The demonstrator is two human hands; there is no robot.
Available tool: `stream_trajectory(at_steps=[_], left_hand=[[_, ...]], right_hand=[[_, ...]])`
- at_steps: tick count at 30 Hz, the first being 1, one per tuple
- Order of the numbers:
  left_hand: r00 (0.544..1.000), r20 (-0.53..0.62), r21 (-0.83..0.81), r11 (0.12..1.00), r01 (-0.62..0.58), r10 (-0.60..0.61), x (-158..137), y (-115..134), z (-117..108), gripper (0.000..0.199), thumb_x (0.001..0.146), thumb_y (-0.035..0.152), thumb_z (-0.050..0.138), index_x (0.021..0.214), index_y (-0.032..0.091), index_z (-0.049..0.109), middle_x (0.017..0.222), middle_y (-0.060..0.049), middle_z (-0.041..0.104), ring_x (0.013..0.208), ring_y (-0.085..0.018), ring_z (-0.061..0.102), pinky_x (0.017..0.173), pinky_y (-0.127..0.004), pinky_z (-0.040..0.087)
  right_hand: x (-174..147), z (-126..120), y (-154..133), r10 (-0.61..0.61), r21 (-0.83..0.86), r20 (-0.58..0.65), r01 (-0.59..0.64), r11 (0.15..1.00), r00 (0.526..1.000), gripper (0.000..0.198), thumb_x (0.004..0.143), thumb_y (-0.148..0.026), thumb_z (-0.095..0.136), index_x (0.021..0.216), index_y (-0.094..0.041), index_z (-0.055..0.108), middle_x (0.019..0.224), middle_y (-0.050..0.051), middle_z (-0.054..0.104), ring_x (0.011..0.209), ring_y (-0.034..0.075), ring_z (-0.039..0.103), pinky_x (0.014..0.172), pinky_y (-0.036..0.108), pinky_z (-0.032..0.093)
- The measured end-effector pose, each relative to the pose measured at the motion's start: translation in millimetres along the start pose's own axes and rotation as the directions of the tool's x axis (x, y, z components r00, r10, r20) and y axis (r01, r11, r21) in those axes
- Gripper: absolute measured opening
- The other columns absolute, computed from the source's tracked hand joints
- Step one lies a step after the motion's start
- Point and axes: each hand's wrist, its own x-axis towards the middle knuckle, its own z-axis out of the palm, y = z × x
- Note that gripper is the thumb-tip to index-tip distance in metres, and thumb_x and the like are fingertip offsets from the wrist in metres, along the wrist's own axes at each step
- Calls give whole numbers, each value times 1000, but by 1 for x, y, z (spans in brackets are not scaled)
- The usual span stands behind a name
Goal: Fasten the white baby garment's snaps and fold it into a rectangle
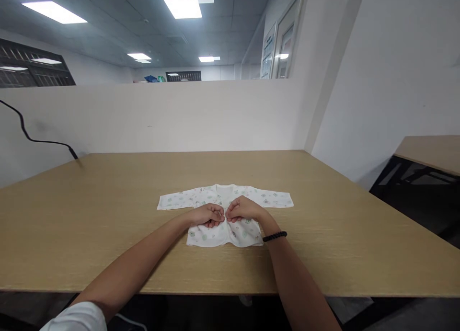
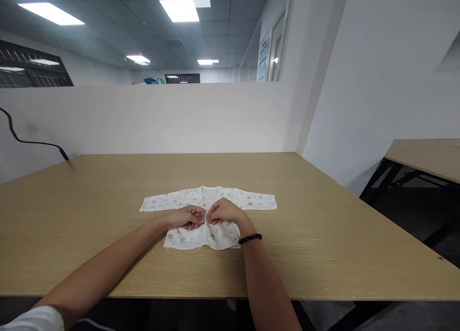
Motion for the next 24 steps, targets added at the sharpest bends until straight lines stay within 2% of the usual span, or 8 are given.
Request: stream_trajectory(at_steps=[8, 13, 24], left_hand=[[1000, -21, 15, 1000, -13, 13, 0, -3, 0, 29, 61, 38, 75, 73, 15, 62, 56, 3, 56, 48, -8, 48, 47, -21, 35], [996, -83, 15, 1000, -19, 21, 2, -8, 0, 31, 61, 40, 76, 73, 14, 64, 62, -2, 63, 55, -12, 57, 50, -22, 39], [996, -89, -27, 999, 20, -23, 3, -8, 2, 27, 62, 38, 75, 70, 13, 68, 70, -5, 70, 59, -11, 60, 54, -21, 44]], right_hand=[[1, 2, -1, -8, -63, -19, 7, 998, 1000, 8, 63, -15, 64, 62, -14, 72, 56, 1, 67, 59, 14, 63, 49, 17, 42], [1, 3, 0, -49, -65, -33, 46, 997, 998, 10, 63, -12, 60, 60, -14, 69, 51, -1, 63, 54, 11, 59, 48, 17, 39], [1, 1, 4, -45, 7, 63, 45, 999, 997, 11, 64, -14, 60, 70, -15, 69, 62, 0, 68, 60, 12, 62, 52, 18, 40]])
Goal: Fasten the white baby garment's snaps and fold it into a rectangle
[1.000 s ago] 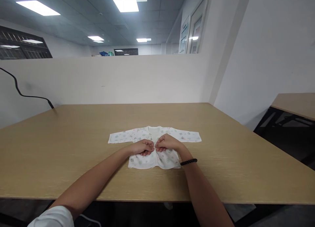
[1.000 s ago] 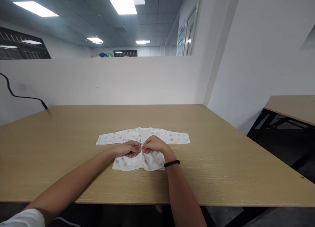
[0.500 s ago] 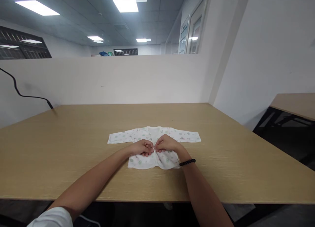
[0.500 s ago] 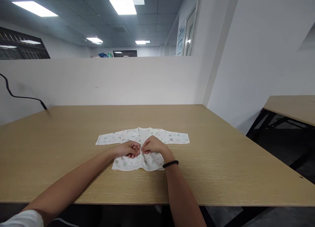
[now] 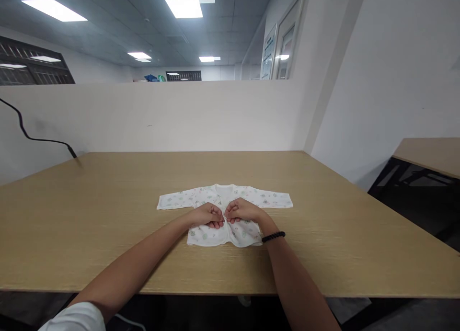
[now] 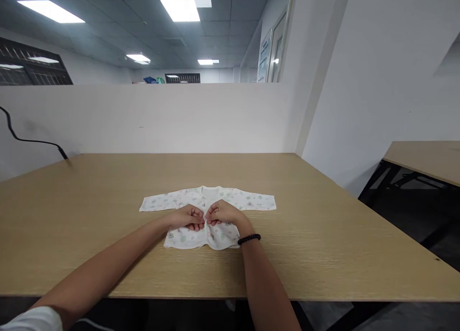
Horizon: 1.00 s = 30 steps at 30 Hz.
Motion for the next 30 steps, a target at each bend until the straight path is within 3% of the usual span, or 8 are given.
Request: stream_trajectory(at_steps=[6, 18, 30], left_hand=[[997, -40, 0, 998, 70, -70, 3, 1, 1, 41, 72, 53, 67, 71, 12, 69, 64, -5, 68, 59, -12, 61, 53, -21, 44], [998, -45, -14, 999, 40, -41, 4, -5, 2, 17, 68, 30, 68, 64, 13, 64, 61, -2, 65, 56, -9, 58, 52, -19, 40], [998, -61, 9, 1000, -6, 6, 4, -5, 5, 26, 65, 40, 67, 66, 15, 58, 56, 1, 59, 52, -9, 55, 48, -19, 36]], right_hand=[[9, -2, 11, -31, 51, 31, 29, 998, 999, 12, 61, -15, 64, 73, -15, 66, 63, -2, 65, 58, 11, 56, 51, 19, 38], [10, -4, 14, -67, -51, 38, 69, 996, 997, 16, 60, -22, 68, 74, -15, 66, 61, -3, 62, 54, 10, 49, 49, 20, 33], [7, -1, 11, 13, -180, -48, -22, 983, 999, 9, 64, -18, 59, 67, -15, 67, 56, -3, 59, 48, 8, 42, 45, 21, 28]])
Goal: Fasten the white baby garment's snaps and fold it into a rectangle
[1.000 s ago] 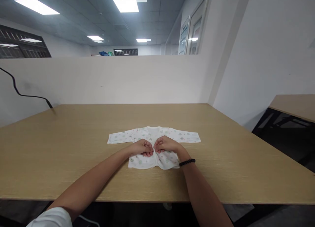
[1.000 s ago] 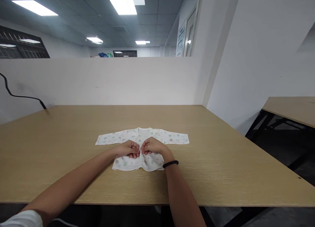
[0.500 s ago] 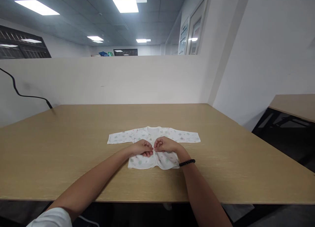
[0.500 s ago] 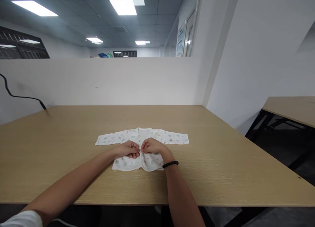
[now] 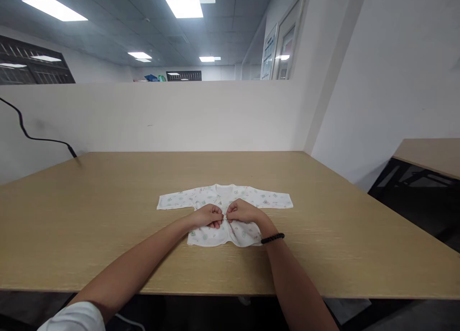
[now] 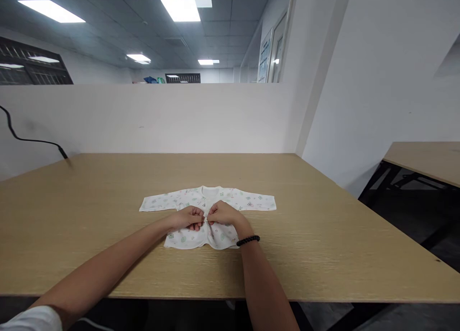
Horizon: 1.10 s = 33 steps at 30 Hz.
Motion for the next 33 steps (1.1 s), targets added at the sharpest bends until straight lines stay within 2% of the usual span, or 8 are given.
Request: stream_trajectory(at_steps=[7, 12, 17, 20, 24, 26, 29, 33], left_hand=[[998, 5, 94, 994, -55, 55, -1, 1, 0, 18, 68, 33, 61, 67, 17, 53, 52, 3, 56, 46, -9, 50, 46, -20, 36], [986, -49, 289, 948, -137, 157, -2, -2, -2, 11, 71, 29, 56, 73, 18, 56, 54, 4, 54, 48, -10, 50, 48, -21, 38], [877, -123, 700, 667, -255, 464, -5, -1, -8, 29, 71, 29, 64, 97, 19, 62, 94, -6, 68, 86, -21, 63, 76, -32, 50], [834, -72, 822, 507, -261, 546, -6, -3, -11, 52, 79, 36, 60, 128, 19, 53, 136, -13, 53, 128, -29, 47, 107, -42, 36], [943, -40, 864, 486, -133, 329, -8, -9, -11, 67, 90, 51, 44, 150, 23, 30, 159, -11, 23, 147, -32, 15, 117, -50, 13], [975, -44, 867, 494, -70, 216, -10, -9, -10, 71, 92, 57, 37, 153, 23, 24, 160, -10, 16, 148, -33, 7, 116, -53, 8], [989, -62, 857, 516, -16, 135, -15, -4, -8, 79, 89, 67, 37, 154, 25, 20, 160, -10, 11, 147, -36, 1, 114, -58, 4], [986, -166, 830, 545, 121, 33, -21, 2, -6, 98, 75, 81, 45, 154, 26, 23, 160, -13, 9, 144, -46, 0, 110, -64, 6]], right_hand=[[-3, -1, -9, -1, 31, 2, 1, 1000, 1000, 10, 62, -15, 57, 65, -15, 67, 56, -3, 60, 50, 9, 44, 47, 21, 28], [-2, 0, -7, 7, 29, -29, -6, 1000, 1000, 11, 61, -13, 59, 66, -15, 69, 57, -3, 62, 54, 11, 49, 50, 21, 32], [1, -1, 5, -17, -103, -206, -4, 995, 978, 12, 59, -21, 76, 63, -15, 67, 61, 0, 64, 62, 15, 57, 58, 23, 40], [2, -3, 6, -91, -193, -309, 31, 981, 947, 12, 66, -25, 75, 70, -16, 68, 72, 3, 69, 72, 18, 62, 66, 25, 45], [0, -1, 5, -235, -429, -469, 13, 903, 852, 21, 83, -25, 61, 101, -17, 70, 116, 11, 67, 114, 23, 57, 98, 33, 41], [-3, 3, 6, -199, -530, -430, -68, 845, 880, 37, 92, -32, 52, 125, -20, 61, 143, 13, 50, 135, 25, 39, 109, 42, 29], [-8, 8, 7, -3, -607, -299, -188, 772, 954, 55, 97, -52, 36, 148, -30, 37, 159, 8, 24, 146, 28, 15, 114, 56, 13], [-13, 8, 4, 153, -590, -264, -285, 756, 952, 68, 93, -66, 31, 153, -34, 24, 162, 6, 13, 148, 28, 9, 112, 62, 5]])
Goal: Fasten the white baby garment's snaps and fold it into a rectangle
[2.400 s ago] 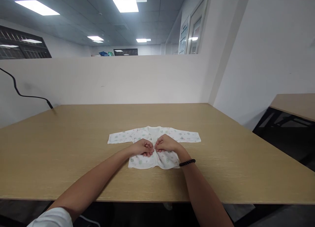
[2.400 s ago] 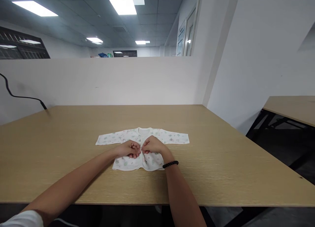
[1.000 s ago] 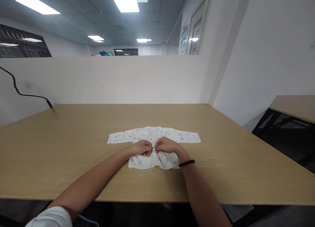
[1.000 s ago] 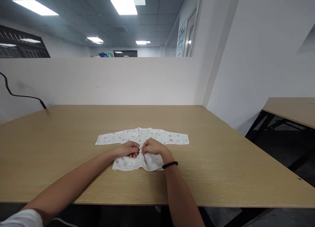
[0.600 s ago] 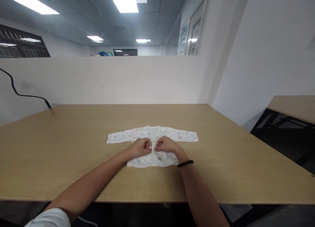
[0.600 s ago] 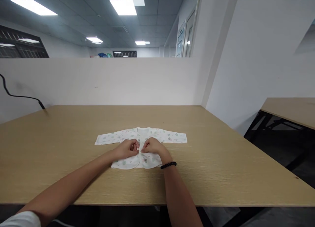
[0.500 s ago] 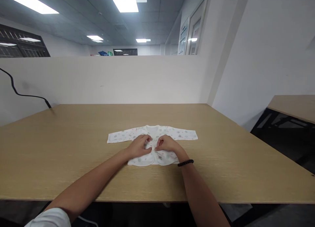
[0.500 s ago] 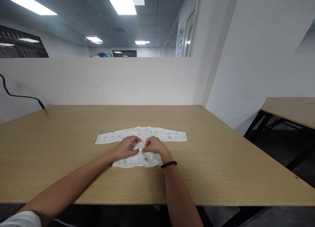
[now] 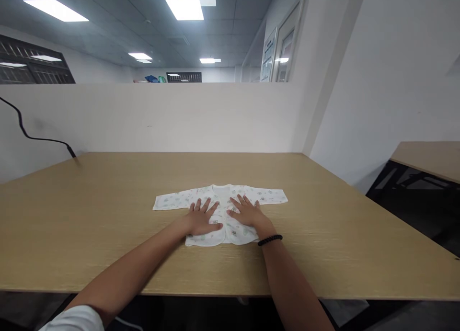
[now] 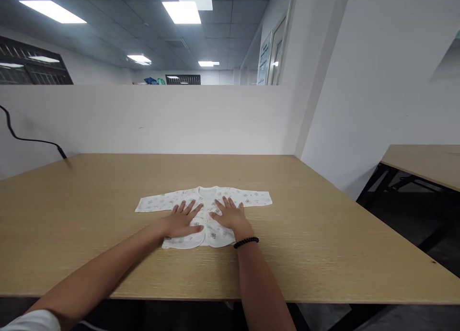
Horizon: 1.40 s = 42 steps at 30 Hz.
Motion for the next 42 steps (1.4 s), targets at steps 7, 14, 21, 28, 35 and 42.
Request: stream_trajectory(at_steps=[7, 14, 21, 28, 35, 42], left_hand=[[981, -161, 124, 984, 125, -104, 2, -1, -18, 86, 84, 77, 33, 142, 15, 44, 137, -27, 51, 130, -44, 43, 104, -57, 28], [920, -326, 111, 957, 268, -220, 18, -31, -31, 50, 92, 44, 41, 130, 14, 50, 114, -20, 65, 107, -35, 62, 86, -41, 45], [937, -273, 70, 967, 245, -218, 25, -48, -30, 28, 86, 33, 47, 102, 15, 61, 103, -17, 68, 99, -31, 64, 79, -34, 45], [809, -516, -355, 930, 95, -279, 32, -48, -35, 23, 93, 39, 39, 84, 20, 49, 73, -6, 66, 78, -23, 65, 69, -28, 45], [471, -832, -412, 895, -169, -294, 30, -45, -34, 12, 94, 34, 34, 93, 23, 37, 95, -6, 60, 89, -18, 59, 77, -27, 46], [819, -564, 25, 989, 148, -108, 14, -42, -44, 23, 84, 38, 46, 78, 20, 58, 74, -8, 64, 81, -27, 62, 70, -32, 41]], right_hand=[[0, -16, 0, 82, 24, -203, -78, 997, 976, 53, 101, -51, 25, 125, -20, 60, 131, 16, 59, 126, 31, 48, 103, 57, 25], [5, -15, 9, 123, -63, -409, -162, 985, 904, 35, 95, -23, 39, 124, -14, 56, 122, 19, 62, 115, 29, 54, 98, 47, 29], [4, -14, 22, 131, -70, -371, -168, 983, 919, 30, 87, -27, 52, 113, -16, 65, 124, 18, 57, 123, 33, 42, 97, 49, 30], [12, -22, 22, 295, 371, -535, -93, 924, 792, 23, 95, -30, 43, 110, -18, 54, 85, 10, 67, 86, 24, 62, 73, 30, 41], [23, -23, 19, 167, 632, -637, 385, 673, 753, 17, 91, -36, 37, 100, -22, 39, 106, 8, 61, 100, 19, 57, 80, 25, 44], [13, -28, 26, 272, 560, -555, 111, 821, 786, 30, 90, -36, 34, 74, -21, 54, 83, 9, 66, 86, 23, 60, 74, 30, 43]])
